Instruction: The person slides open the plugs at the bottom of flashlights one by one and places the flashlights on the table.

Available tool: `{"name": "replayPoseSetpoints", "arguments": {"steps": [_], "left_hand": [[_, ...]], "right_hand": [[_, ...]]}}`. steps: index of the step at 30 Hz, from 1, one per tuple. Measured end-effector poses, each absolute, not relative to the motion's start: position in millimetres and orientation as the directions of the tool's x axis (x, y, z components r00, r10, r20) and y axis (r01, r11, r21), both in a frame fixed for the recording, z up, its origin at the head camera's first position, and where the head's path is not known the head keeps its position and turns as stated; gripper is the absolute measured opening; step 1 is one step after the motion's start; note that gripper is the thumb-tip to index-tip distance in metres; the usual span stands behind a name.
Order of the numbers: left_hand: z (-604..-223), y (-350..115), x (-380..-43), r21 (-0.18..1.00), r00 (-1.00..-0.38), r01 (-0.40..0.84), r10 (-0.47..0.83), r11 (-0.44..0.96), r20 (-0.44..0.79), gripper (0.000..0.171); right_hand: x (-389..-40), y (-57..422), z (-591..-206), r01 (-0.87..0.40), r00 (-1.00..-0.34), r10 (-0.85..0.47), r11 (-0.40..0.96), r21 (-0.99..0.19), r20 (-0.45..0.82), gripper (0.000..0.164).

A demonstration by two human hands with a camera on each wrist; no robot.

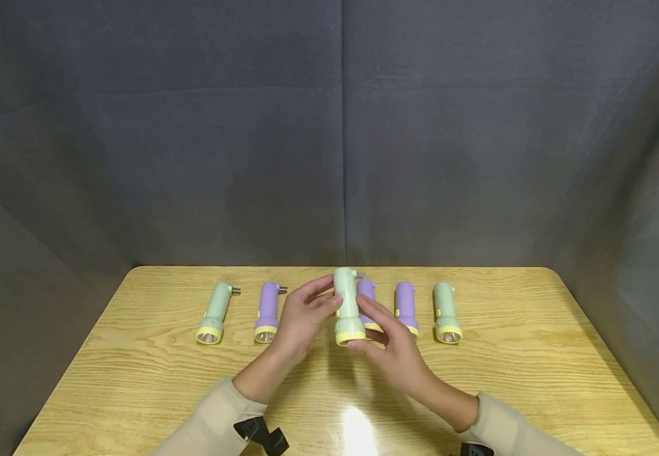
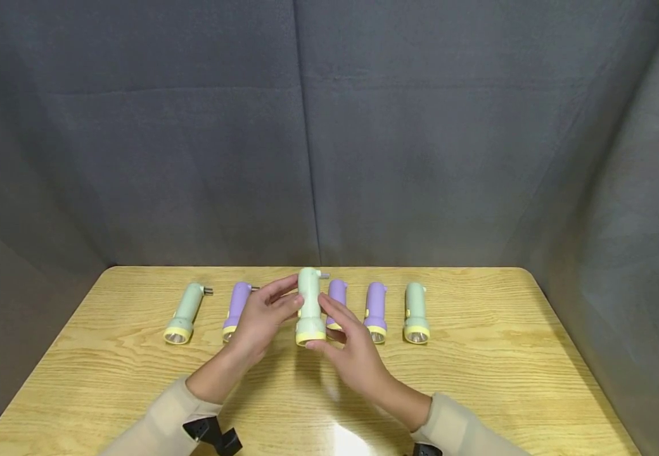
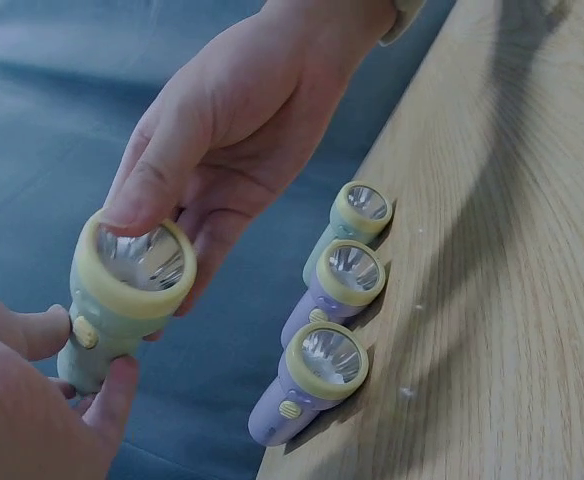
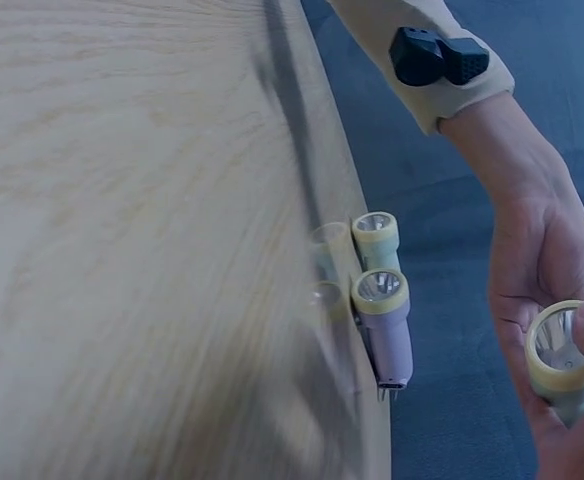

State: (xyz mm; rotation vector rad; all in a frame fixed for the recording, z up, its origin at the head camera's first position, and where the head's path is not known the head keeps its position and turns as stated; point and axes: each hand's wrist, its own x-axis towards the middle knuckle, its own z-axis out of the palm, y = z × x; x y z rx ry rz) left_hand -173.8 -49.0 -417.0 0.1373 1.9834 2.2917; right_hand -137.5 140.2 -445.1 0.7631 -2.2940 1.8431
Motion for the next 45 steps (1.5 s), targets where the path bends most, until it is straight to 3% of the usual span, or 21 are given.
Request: {"name": "replayPoseSetpoints", "arguments": {"steps": [8,22,31,45], "left_hand": [[-421.8,-49.8,-175.1,0.992,-0.992,0.055,0.11,-0.11,0.067,0.047],[-435.0,-59.6,-182.0,0.998,-1.0,0.008,0.013,-0.06,0.009,0.044],[-451.6,-60.2,-187.8,0.998,-0.998,-0.047,-0.05,-0.037,-0.049,0.045],[-480.0,-59.0,-195.2,0.994,-0.991,-0.086,-0.101,-0.063,-0.092,0.045]], "right_hand": [[-146.7,131.4,-439.0,-0.397,-0.882,-0.314,0.099,-0.912,0.35,0.072],[-165.2,101.0,-450.7,-0.284,-0.896,-0.355,-0.005,-0.959,0.267,0.068],[-172.6,91.2,-466.6,-0.271,-0.893,-0.377,0.019,-0.962,0.244,0.07],[-180.0,79.3,-487.7,-0.258,-0.911,-0.369,0.171,-0.951,0.181,0.069]]}}
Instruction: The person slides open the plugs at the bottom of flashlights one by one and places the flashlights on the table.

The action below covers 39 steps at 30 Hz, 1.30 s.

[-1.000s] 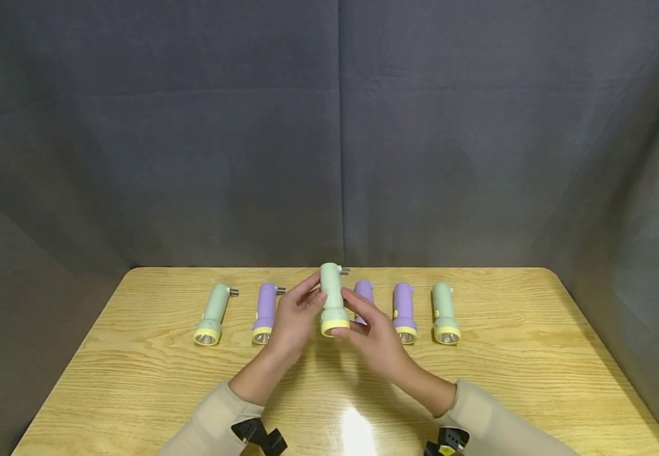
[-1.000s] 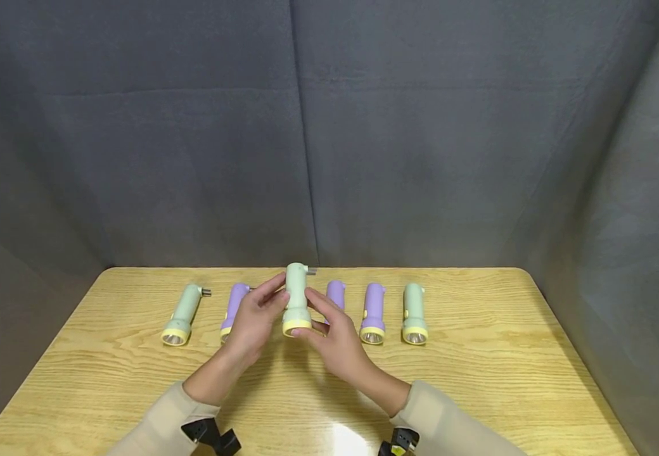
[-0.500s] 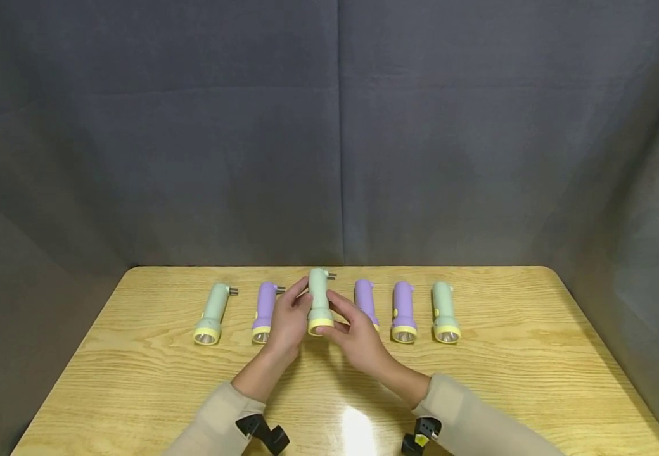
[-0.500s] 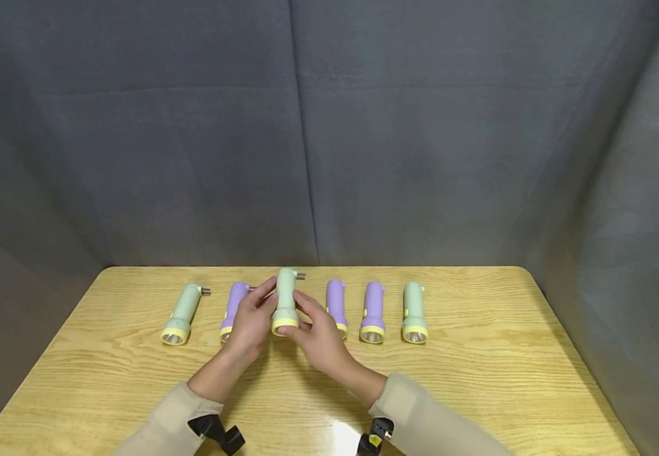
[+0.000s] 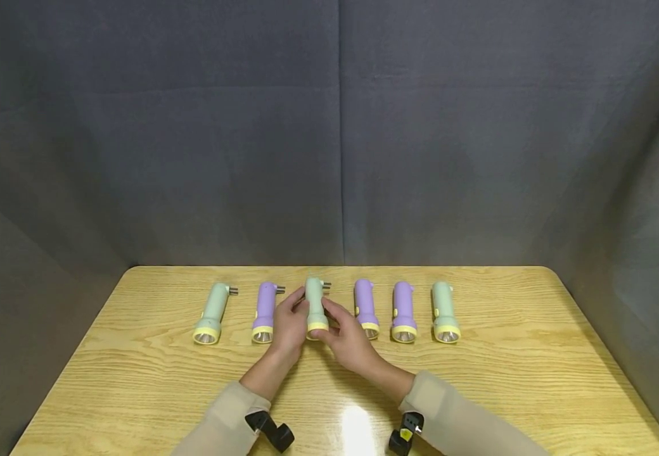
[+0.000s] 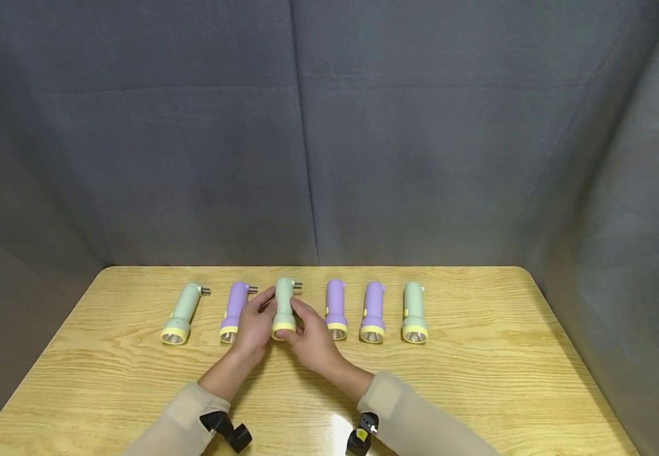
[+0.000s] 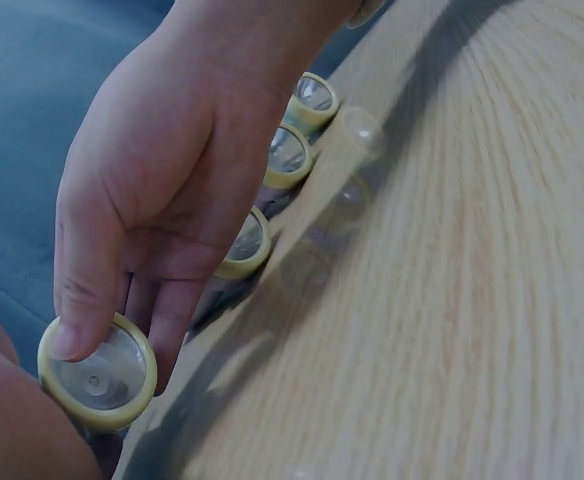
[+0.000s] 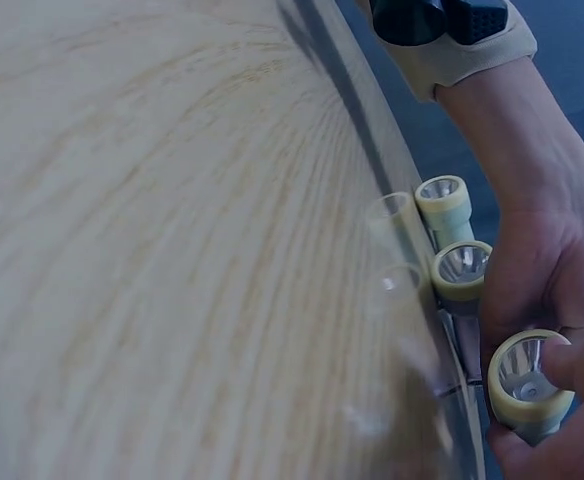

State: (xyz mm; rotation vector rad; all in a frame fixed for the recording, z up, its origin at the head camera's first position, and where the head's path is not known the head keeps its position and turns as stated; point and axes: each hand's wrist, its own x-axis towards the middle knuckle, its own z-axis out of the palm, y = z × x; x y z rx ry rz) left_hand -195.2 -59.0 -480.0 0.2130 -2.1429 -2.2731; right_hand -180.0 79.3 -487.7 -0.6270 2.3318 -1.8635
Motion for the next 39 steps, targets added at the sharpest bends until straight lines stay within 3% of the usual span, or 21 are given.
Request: {"name": "replayPoseSetpoints", "arguments": {"steps": [15,39], "left_hand": [[-491.6,-60.2,-201.4,0.994,-0.985,-0.11,-0.131,0.003,-0.108,0.043],[-493.0,-61.4,-207.4,0.994,-0.981,-0.107,-0.162,-0.003,-0.106,0.042]], "right_hand": [[-184.6,73.7,-502.2,-0.259,-0.919,-0.36,0.233,-0.937,0.164,0.066],[-189.6,66.4,-508.7,-0.301,-0.929,-0.311,0.313,-0.901,0.202,0.067]]}}
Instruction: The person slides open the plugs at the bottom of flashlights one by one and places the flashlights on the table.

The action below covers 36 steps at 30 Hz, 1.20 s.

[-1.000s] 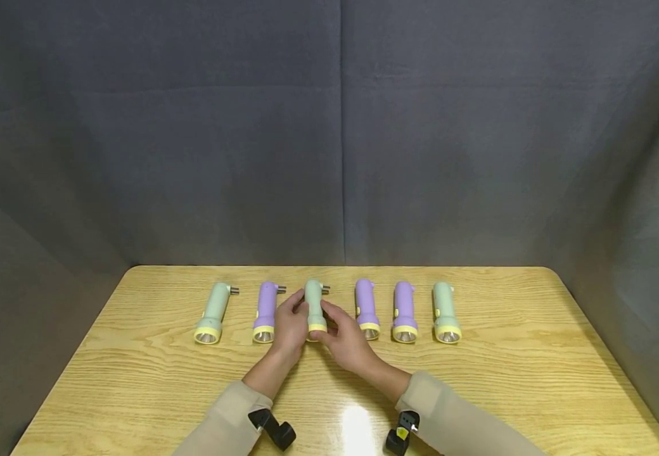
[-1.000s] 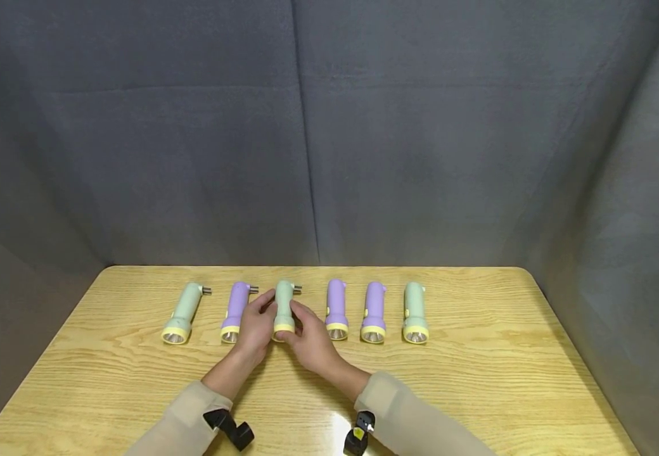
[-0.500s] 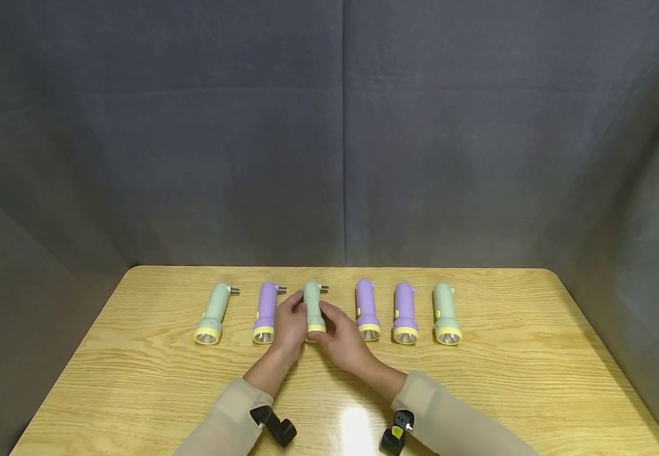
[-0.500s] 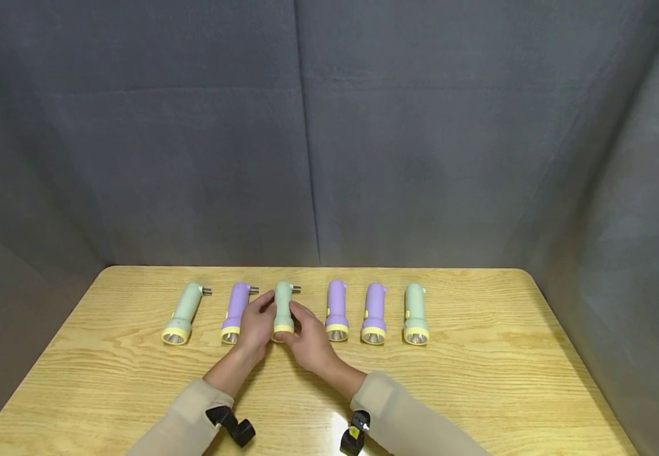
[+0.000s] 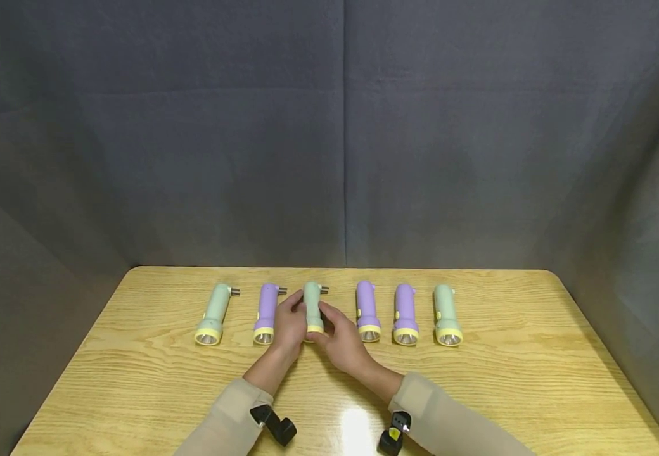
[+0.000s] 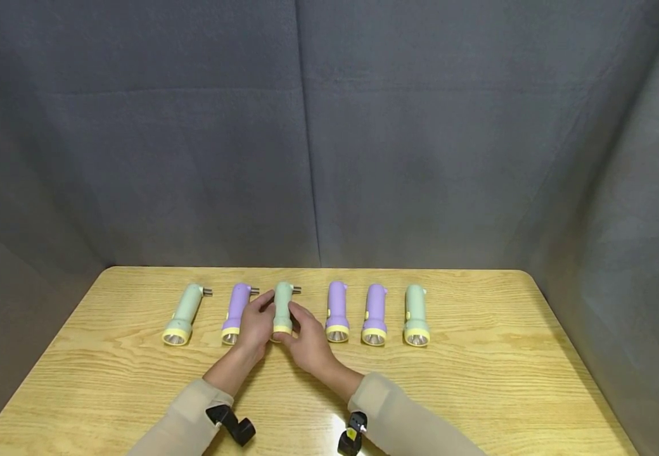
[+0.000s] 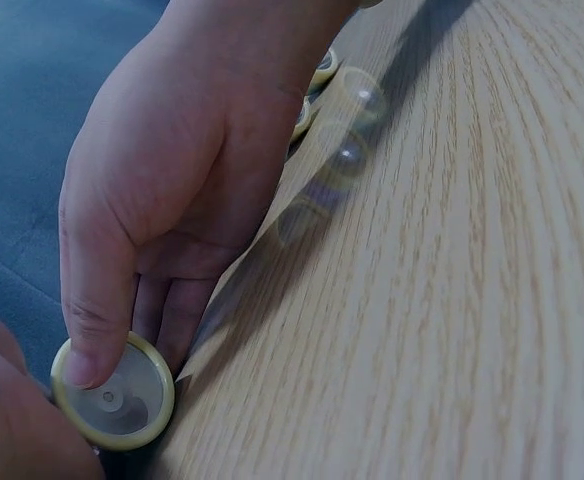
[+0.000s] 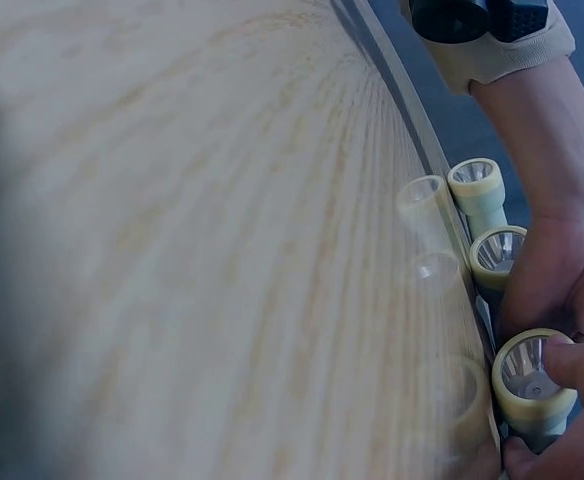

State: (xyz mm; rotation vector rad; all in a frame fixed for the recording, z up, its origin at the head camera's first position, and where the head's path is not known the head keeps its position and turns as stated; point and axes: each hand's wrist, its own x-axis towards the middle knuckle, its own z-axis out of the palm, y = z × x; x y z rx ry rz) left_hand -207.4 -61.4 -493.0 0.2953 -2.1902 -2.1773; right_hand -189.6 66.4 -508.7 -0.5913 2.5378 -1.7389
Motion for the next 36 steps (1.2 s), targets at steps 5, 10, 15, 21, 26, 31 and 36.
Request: {"name": "replayPoseSetpoints", "arguments": {"steps": [5,10,15,21,26,31,36], "left_hand": [[-492.5,-62.5,-208.6,0.993,-0.982,-0.118,-0.145,-0.017,-0.119,0.043],[-492.0,-62.6,-208.2,0.992,-0.981,-0.125,-0.149,-0.014,-0.126,0.043],[-492.4,-62.7,-208.4,0.993,-0.982,-0.119,-0.148,-0.02,-0.121,0.043],[-491.9,-63.0,-209.7,0.993,-0.979,-0.11,-0.166,-0.034,-0.114,0.044],[-488.7,-62.9,-207.5,0.994,-0.98,-0.107,-0.165,-0.036,-0.111,0.046],[-482.3,-62.4,-203.0,0.994,-0.98,-0.107,-0.169,0.028,-0.101,0.047],[-472.4,-63.8,-199.0,0.988,-0.984,-0.066,-0.172,0.141,-0.042,0.048]], "right_hand": [[-190.4,66.6,-508.4,-0.303,-0.927,-0.313,0.296,-0.906,0.207,0.067],[-189.7,67.0,-508.6,-0.298,-0.926,-0.319,0.289,-0.91,0.202,0.067],[-189.8,67.1,-510.4,-0.293,-0.925,-0.323,0.278,-0.915,0.198,0.068],[-191.9,67.5,-510.0,-0.282,-0.925,-0.328,0.263,-0.922,0.189,0.069],[-189.3,71.0,-505.2,-0.253,-0.932,-0.327,0.274,-0.928,0.157,0.072],[-185.9,77.3,-497.0,-0.297,-0.928,-0.324,0.344,-0.891,0.184,0.071],[-179.7,86.7,-484.3,-0.354,-0.914,-0.338,0.397,-0.847,0.223,0.07]]}}
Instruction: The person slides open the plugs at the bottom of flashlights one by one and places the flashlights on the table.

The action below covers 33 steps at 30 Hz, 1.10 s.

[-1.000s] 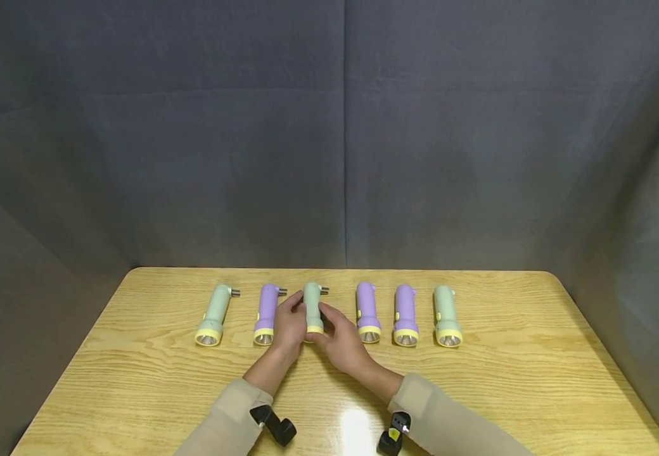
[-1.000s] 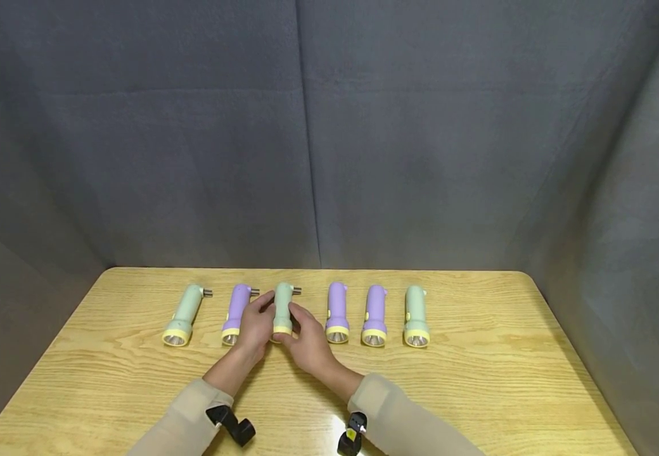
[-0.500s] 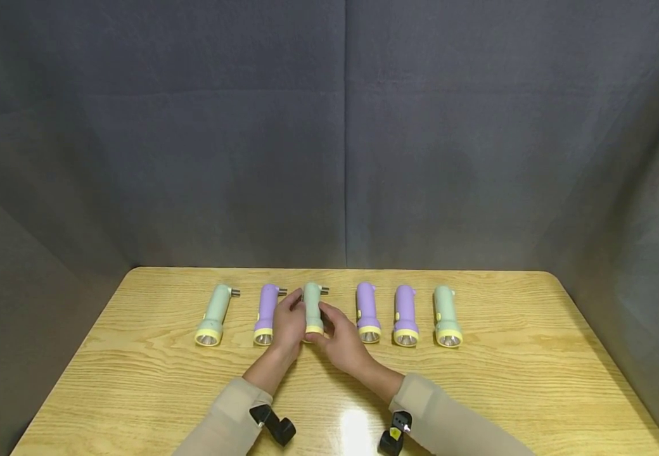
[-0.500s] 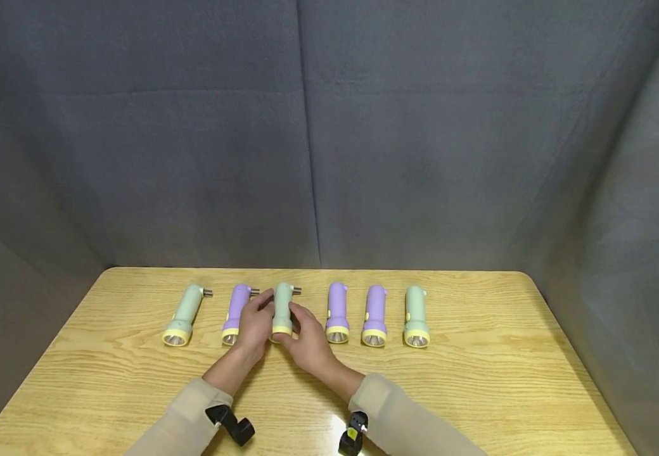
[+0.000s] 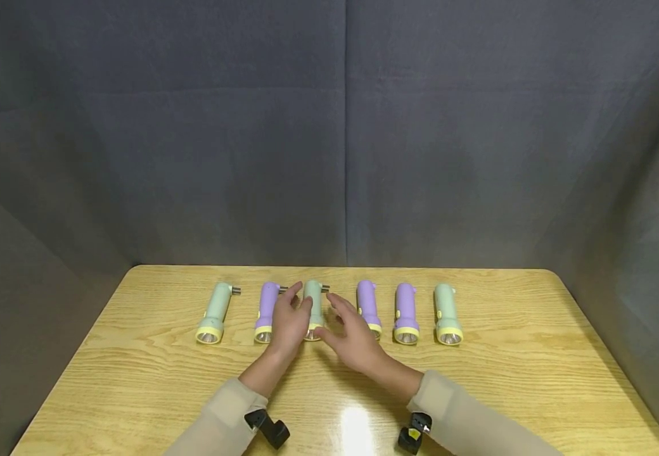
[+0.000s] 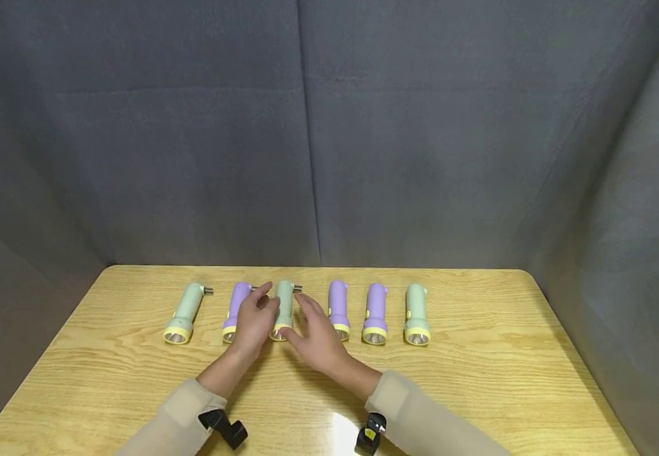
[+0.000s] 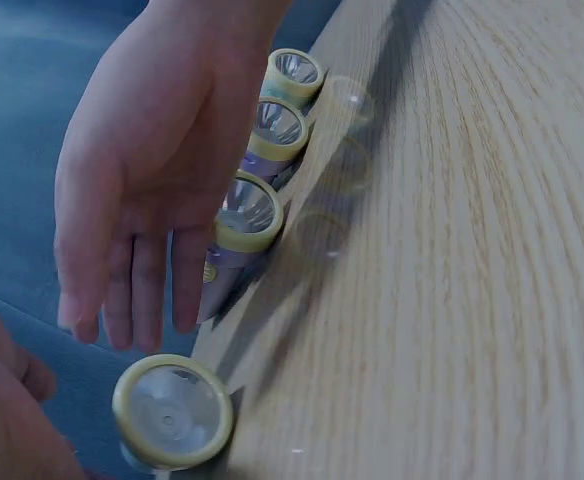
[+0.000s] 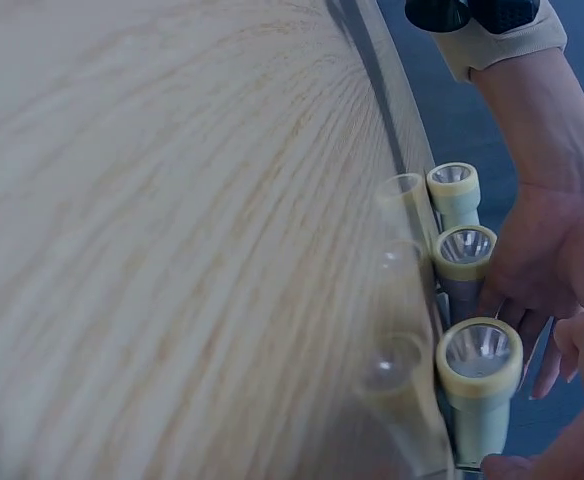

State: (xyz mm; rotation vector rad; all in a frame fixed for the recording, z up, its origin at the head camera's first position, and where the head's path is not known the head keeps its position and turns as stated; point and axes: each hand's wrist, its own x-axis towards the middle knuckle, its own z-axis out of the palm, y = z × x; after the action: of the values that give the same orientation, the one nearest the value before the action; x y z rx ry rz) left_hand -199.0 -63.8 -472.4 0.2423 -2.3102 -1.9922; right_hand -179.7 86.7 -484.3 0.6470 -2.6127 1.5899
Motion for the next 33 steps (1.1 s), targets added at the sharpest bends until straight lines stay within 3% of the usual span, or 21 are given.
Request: {"name": "replayPoseSetpoints", "arguments": {"steps": [13,23,33], "left_hand": [[-442.6,-55.6,-181.9,0.97,-0.993,0.103,-0.037,0.221,0.114,0.047],[-438.7,-42.3,-184.7,0.96,-0.993,0.113,0.056,0.255,0.102,0.048],[-445.4,-21.9,-192.5,0.936,-0.977,0.081,0.212,0.343,0.007,0.056]], "right_hand": [[-152.9,119.8,-465.0,-0.385,-0.908,-0.359,0.505,-0.772,0.218,0.07],[-144.4,140.8,-461.1,-0.337,-0.933,-0.308,0.567,-0.752,0.187,0.072],[-147.6,146.3,-467.6,-0.288,-0.952,-0.26,0.581,-0.761,0.162,0.075]]}}
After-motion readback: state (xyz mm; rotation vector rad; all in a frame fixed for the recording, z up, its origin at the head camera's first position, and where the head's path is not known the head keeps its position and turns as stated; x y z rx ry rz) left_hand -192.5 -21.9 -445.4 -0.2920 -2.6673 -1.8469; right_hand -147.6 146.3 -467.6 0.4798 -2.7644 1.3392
